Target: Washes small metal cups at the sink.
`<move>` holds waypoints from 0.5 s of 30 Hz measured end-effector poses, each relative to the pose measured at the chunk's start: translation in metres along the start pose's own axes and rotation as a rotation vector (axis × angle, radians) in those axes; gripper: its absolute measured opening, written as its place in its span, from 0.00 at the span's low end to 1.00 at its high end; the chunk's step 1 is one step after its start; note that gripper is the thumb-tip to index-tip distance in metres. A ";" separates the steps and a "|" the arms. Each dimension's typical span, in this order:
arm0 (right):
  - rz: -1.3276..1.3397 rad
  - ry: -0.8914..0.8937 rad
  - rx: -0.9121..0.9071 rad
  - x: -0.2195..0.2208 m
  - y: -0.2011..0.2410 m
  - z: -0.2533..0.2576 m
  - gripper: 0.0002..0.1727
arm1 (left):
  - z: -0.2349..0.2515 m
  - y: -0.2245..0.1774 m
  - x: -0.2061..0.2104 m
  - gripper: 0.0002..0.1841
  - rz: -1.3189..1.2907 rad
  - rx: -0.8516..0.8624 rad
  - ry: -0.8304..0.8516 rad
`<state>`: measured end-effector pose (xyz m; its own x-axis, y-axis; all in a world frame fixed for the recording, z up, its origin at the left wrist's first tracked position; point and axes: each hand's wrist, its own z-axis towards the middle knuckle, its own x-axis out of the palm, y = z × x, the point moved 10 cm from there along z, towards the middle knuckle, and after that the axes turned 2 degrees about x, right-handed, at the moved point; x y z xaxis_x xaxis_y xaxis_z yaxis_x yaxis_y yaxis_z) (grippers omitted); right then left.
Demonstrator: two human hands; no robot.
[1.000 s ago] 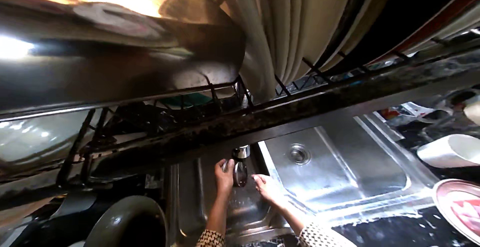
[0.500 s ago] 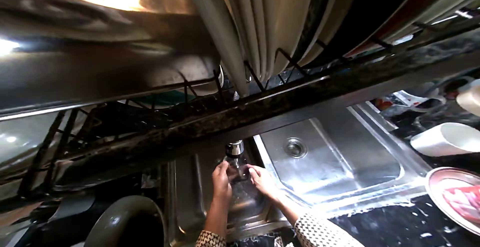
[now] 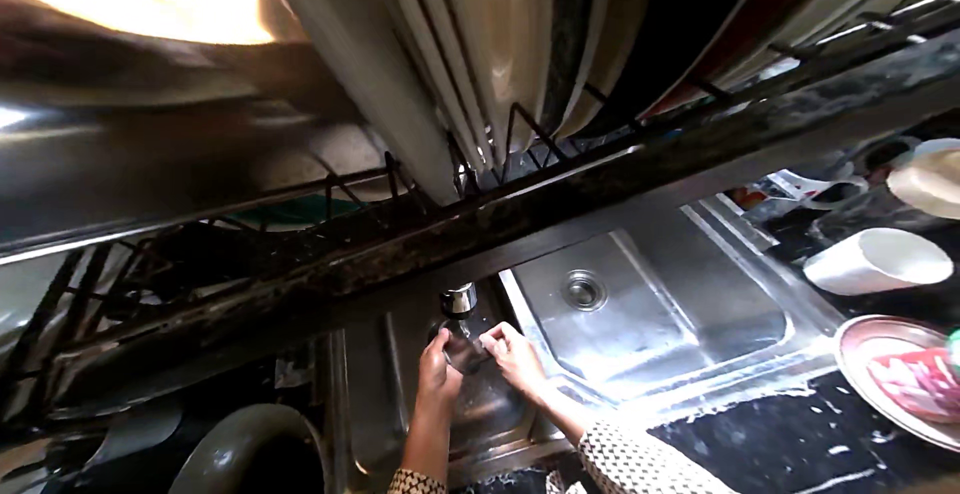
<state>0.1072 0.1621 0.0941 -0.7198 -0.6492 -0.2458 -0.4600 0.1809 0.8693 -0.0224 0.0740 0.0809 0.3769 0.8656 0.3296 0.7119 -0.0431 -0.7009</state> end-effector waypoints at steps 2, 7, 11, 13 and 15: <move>-0.055 0.025 0.023 0.002 0.000 0.004 0.17 | 0.000 0.001 -0.006 0.13 -0.052 -0.010 0.008; -0.092 0.047 0.141 -0.001 -0.015 0.019 0.19 | -0.005 -0.007 -0.017 0.12 -0.006 0.040 0.030; -0.016 0.036 0.144 -0.011 -0.019 0.028 0.20 | -0.023 -0.032 0.008 0.11 0.850 0.437 0.273; -0.025 0.039 0.097 -0.012 -0.006 0.028 0.21 | -0.036 -0.019 0.024 0.13 1.360 0.624 0.387; -0.019 0.059 0.010 -0.007 0.013 0.028 0.22 | -0.050 0.001 0.035 0.12 1.629 0.820 0.455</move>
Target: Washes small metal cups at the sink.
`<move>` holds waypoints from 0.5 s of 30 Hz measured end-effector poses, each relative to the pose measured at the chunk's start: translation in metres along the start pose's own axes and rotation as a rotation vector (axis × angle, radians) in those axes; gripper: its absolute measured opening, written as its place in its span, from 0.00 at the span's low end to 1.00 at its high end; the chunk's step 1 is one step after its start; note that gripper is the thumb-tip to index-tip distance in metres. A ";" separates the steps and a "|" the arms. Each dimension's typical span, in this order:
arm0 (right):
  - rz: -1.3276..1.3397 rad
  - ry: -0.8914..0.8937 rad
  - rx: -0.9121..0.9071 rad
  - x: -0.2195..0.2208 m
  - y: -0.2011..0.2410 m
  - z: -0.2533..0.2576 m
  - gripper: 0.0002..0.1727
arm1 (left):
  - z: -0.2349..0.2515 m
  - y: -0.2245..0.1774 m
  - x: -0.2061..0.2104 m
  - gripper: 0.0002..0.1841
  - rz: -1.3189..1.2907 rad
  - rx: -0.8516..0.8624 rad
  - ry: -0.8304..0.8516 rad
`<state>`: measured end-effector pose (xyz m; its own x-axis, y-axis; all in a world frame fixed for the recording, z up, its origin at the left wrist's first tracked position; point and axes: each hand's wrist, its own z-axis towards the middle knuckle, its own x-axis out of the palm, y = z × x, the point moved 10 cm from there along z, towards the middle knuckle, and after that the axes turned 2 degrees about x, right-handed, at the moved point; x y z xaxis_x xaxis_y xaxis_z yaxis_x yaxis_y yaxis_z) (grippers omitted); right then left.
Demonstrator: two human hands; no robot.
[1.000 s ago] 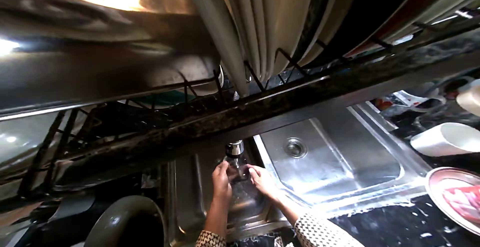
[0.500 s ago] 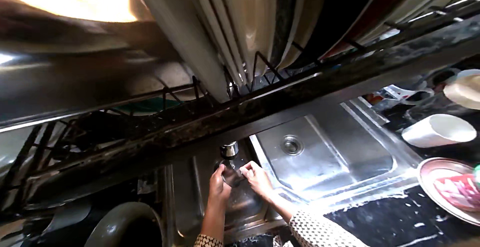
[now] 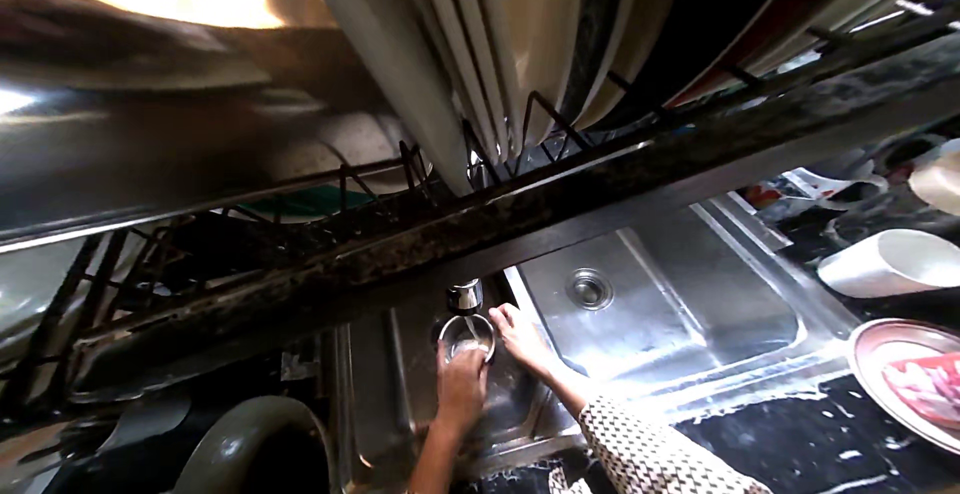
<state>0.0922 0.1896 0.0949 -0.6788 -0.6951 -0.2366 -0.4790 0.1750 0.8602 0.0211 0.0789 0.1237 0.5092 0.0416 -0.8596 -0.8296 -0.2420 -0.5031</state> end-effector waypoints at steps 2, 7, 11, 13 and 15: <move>-0.037 0.062 -0.076 0.010 0.018 -0.003 0.24 | -0.007 -0.013 0.007 0.08 0.120 0.139 -0.074; -0.404 0.414 -0.047 0.058 0.009 -0.004 0.23 | -0.021 -0.026 0.006 0.04 0.185 0.284 -0.189; -0.515 0.547 -0.074 0.080 0.006 0.005 0.20 | -0.026 -0.016 0.006 0.05 0.183 0.297 -0.319; -0.490 0.518 -0.093 0.082 0.010 0.015 0.19 | -0.026 -0.010 0.004 0.05 0.210 0.291 -0.377; -0.478 0.465 -0.093 0.082 0.016 0.026 0.20 | -0.022 -0.005 0.002 0.06 0.235 0.274 -0.410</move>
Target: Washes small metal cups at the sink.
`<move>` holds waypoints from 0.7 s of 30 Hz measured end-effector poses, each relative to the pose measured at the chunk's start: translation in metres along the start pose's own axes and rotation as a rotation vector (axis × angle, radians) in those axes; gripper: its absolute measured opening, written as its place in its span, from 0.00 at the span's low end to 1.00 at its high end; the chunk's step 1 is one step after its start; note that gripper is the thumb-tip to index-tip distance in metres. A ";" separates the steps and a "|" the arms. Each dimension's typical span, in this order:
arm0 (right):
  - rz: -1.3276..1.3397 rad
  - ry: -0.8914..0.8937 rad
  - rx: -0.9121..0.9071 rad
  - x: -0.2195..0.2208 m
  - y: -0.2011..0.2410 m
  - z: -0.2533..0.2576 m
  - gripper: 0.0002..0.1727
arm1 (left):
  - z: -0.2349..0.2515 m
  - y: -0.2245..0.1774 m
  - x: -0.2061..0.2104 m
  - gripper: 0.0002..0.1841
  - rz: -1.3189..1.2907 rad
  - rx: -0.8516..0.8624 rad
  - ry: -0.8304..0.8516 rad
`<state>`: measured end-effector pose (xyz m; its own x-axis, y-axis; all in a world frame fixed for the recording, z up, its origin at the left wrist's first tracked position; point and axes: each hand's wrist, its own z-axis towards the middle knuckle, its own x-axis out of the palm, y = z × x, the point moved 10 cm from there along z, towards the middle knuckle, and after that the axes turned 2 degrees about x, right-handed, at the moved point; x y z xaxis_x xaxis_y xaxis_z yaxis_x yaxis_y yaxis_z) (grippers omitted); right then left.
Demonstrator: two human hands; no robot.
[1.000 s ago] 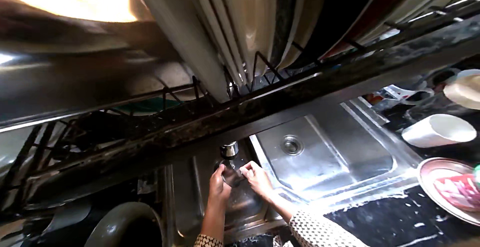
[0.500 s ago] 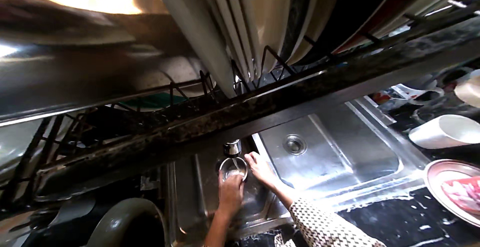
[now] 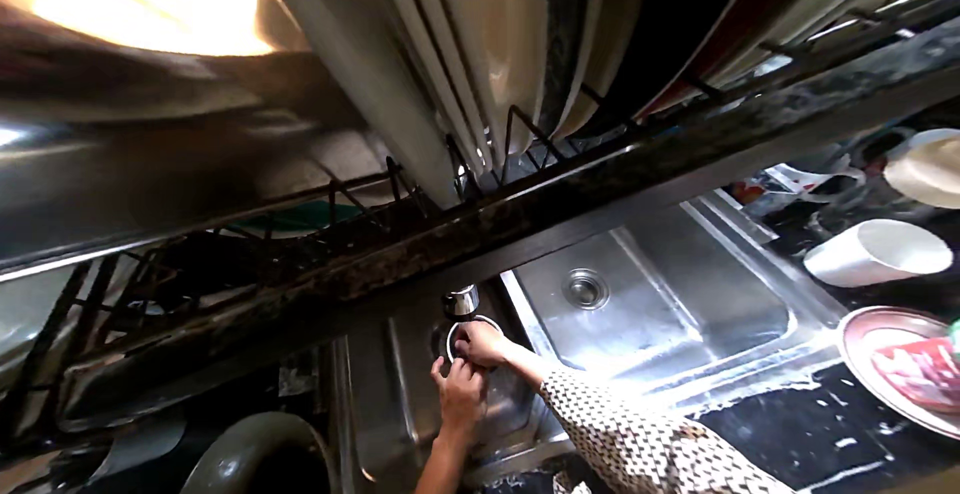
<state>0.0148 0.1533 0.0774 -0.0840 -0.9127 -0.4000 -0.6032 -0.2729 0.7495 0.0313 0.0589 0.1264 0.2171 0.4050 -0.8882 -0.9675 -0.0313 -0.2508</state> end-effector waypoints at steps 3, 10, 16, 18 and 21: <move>-0.017 -0.046 -0.003 -0.007 0.007 0.008 0.21 | 0.009 0.007 0.000 0.07 0.002 -0.053 -0.017; -0.069 -0.030 -0.003 -0.013 0.019 -0.007 0.21 | 0.018 0.014 0.002 0.06 -0.073 -0.113 -0.016; -0.022 -0.186 -0.270 -0.026 0.038 -0.025 0.18 | 0.013 0.017 0.002 0.06 -0.052 -0.065 -0.029; 0.002 -0.150 -0.305 -0.022 0.042 -0.028 0.18 | 0.014 0.016 0.002 0.06 -0.074 -0.101 -0.002; 0.018 -0.177 -0.266 -0.026 0.039 -0.033 0.17 | 0.014 0.013 0.001 0.06 -0.079 -0.115 -0.006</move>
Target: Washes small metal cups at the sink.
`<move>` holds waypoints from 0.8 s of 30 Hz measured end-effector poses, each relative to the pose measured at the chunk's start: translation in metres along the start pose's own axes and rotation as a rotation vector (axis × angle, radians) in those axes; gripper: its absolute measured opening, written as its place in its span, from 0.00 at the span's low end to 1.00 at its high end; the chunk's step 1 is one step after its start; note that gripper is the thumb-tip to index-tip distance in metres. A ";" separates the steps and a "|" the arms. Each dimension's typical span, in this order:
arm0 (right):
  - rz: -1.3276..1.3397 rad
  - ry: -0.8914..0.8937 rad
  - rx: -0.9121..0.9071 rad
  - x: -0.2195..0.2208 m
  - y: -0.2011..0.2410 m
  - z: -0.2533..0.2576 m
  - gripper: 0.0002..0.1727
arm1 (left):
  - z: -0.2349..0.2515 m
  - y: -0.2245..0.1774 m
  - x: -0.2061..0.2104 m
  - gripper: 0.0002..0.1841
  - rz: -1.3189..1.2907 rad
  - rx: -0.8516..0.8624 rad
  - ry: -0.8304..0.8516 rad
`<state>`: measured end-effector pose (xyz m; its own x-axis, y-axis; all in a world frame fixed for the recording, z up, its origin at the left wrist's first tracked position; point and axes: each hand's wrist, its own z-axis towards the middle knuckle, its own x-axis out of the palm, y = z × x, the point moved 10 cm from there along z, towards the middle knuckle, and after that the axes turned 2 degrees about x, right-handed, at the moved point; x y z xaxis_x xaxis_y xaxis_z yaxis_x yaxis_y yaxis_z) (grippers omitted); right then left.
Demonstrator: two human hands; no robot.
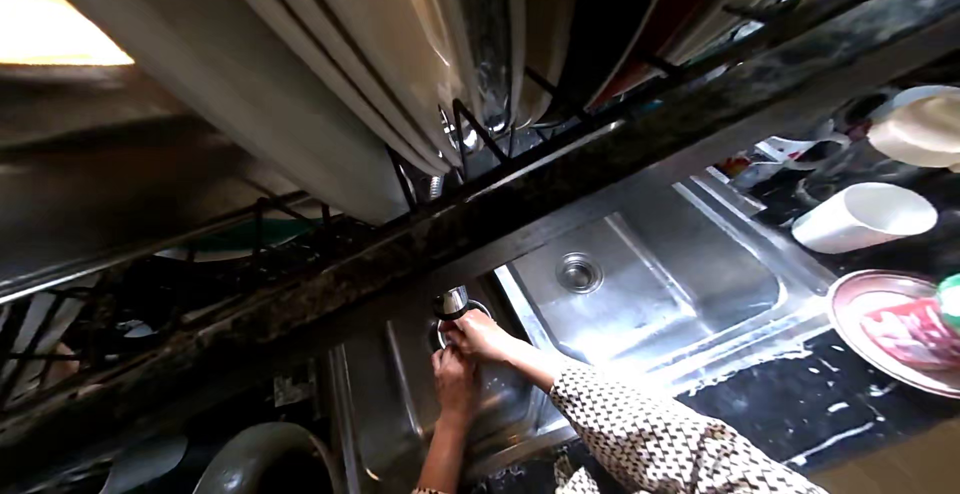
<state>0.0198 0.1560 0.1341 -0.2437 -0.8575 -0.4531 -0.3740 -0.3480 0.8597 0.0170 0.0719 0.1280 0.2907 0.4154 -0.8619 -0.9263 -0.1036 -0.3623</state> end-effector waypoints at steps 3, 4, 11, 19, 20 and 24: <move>-0.002 -0.082 -0.024 -0.010 -0.001 -0.003 0.15 | -0.004 -0.001 0.001 0.08 0.016 0.036 -0.019; 0.000 -0.103 -0.057 -0.012 0.001 -0.005 0.14 | -0.005 -0.001 0.002 0.08 0.011 0.033 -0.010; -0.006 -0.223 -0.093 -0.037 0.006 -0.019 0.14 | -0.011 -0.004 0.000 0.10 0.034 0.045 -0.044; 0.114 0.021 0.463 -0.012 -0.083 -0.031 0.28 | -0.007 -0.013 0.001 0.10 0.062 0.003 -0.034; 0.133 0.030 0.464 -0.010 -0.083 -0.033 0.26 | -0.004 -0.014 0.004 0.10 0.044 -0.001 0.022; 0.119 0.001 0.418 -0.010 -0.086 -0.032 0.26 | 0.019 -0.008 0.008 0.17 -0.156 -0.158 0.393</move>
<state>0.0831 0.1823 0.0725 -0.3065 -0.8827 -0.3561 -0.6738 -0.0631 0.7363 0.0218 0.0928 0.1304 0.5216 0.0660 -0.8506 -0.8247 -0.2163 -0.5225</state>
